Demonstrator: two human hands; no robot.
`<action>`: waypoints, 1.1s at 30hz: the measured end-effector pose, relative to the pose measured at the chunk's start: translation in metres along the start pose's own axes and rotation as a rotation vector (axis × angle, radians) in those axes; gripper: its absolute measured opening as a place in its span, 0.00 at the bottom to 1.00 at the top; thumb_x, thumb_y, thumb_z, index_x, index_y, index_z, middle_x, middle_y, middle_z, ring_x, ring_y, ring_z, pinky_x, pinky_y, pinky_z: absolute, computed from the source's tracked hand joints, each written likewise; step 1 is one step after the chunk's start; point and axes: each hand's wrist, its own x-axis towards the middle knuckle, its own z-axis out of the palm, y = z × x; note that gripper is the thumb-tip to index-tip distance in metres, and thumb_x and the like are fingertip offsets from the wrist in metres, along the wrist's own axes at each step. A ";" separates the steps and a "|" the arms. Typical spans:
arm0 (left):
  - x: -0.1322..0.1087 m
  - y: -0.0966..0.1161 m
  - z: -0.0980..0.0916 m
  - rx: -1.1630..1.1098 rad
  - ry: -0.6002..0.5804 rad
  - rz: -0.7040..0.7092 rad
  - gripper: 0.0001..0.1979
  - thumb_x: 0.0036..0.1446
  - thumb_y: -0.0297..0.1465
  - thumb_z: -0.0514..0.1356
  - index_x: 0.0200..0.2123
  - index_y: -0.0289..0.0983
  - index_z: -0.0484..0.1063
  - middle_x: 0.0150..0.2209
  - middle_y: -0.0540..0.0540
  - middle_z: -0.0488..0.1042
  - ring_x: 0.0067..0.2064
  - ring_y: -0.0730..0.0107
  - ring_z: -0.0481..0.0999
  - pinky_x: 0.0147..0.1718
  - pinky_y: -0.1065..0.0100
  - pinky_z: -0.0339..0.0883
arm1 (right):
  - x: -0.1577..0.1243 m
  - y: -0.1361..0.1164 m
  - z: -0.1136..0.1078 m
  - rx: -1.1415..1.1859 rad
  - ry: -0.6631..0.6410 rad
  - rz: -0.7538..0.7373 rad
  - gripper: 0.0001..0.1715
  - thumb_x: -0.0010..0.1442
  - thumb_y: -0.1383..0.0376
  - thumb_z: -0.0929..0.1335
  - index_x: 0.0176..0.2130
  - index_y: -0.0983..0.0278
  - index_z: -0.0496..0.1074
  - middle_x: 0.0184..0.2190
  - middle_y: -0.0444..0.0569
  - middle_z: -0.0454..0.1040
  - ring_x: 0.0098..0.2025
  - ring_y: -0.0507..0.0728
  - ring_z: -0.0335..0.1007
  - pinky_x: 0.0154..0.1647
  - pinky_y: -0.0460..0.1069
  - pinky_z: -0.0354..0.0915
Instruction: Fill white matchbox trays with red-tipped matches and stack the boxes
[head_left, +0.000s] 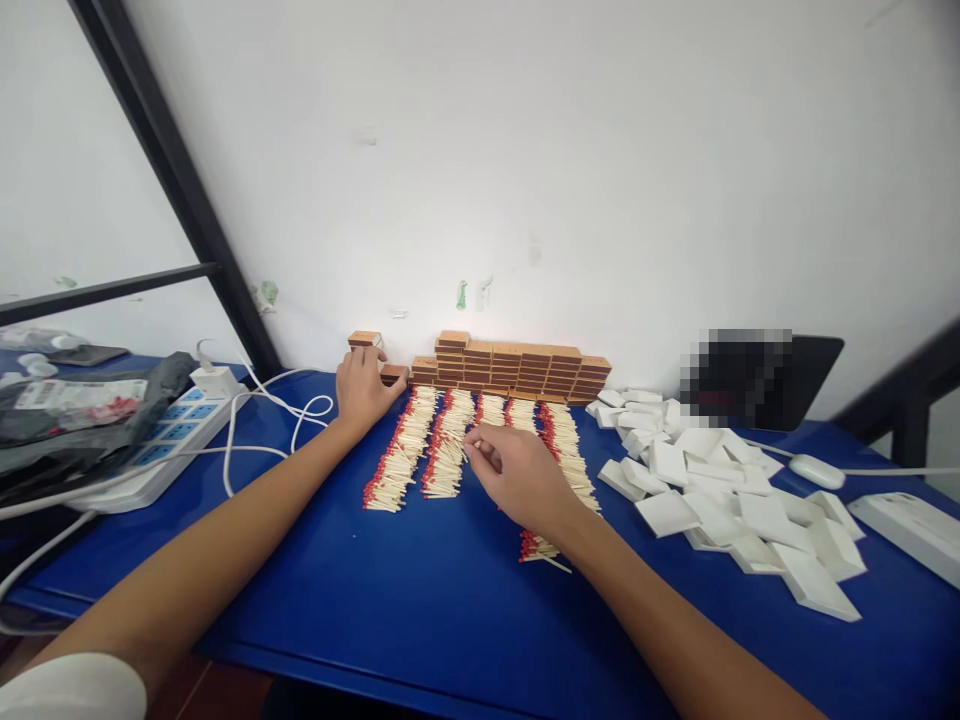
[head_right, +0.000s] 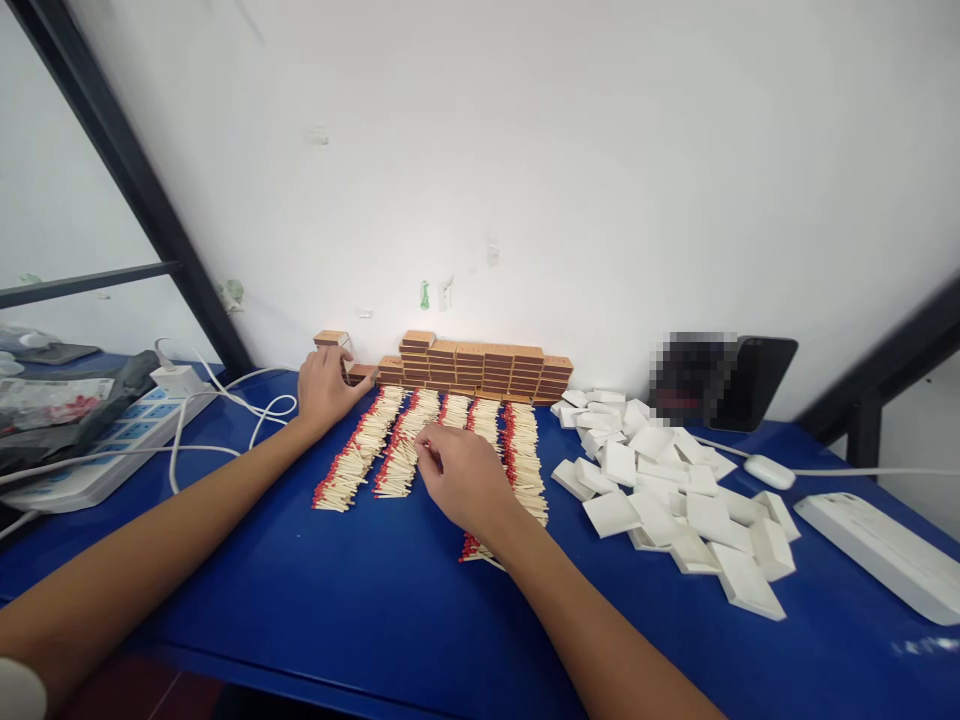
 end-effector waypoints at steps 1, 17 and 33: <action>-0.002 0.001 -0.001 0.002 0.051 -0.050 0.26 0.62 0.48 0.65 0.53 0.36 0.66 0.54 0.32 0.72 0.59 0.40 0.71 0.58 0.49 0.65 | 0.000 0.000 0.000 -0.001 0.003 0.002 0.10 0.66 0.70 0.65 0.33 0.59 0.71 0.26 0.42 0.73 0.27 0.53 0.63 0.31 0.49 0.54; -0.003 0.004 0.011 -0.097 0.071 -0.434 0.72 0.44 0.57 0.74 0.77 0.29 0.38 0.66 0.22 0.64 0.68 0.29 0.65 0.64 0.37 0.62 | -0.001 -0.002 0.001 -0.023 0.001 -0.001 0.10 0.68 0.68 0.65 0.34 0.60 0.73 0.27 0.43 0.75 0.28 0.53 0.65 0.33 0.49 0.55; -0.003 0.006 0.007 -0.155 -0.017 -0.418 0.67 0.50 0.54 0.72 0.77 0.30 0.37 0.66 0.22 0.65 0.67 0.30 0.67 0.63 0.36 0.63 | -0.001 -0.002 0.003 -0.026 -0.003 -0.025 0.11 0.68 0.69 0.65 0.33 0.60 0.71 0.25 0.42 0.73 0.26 0.53 0.64 0.32 0.48 0.55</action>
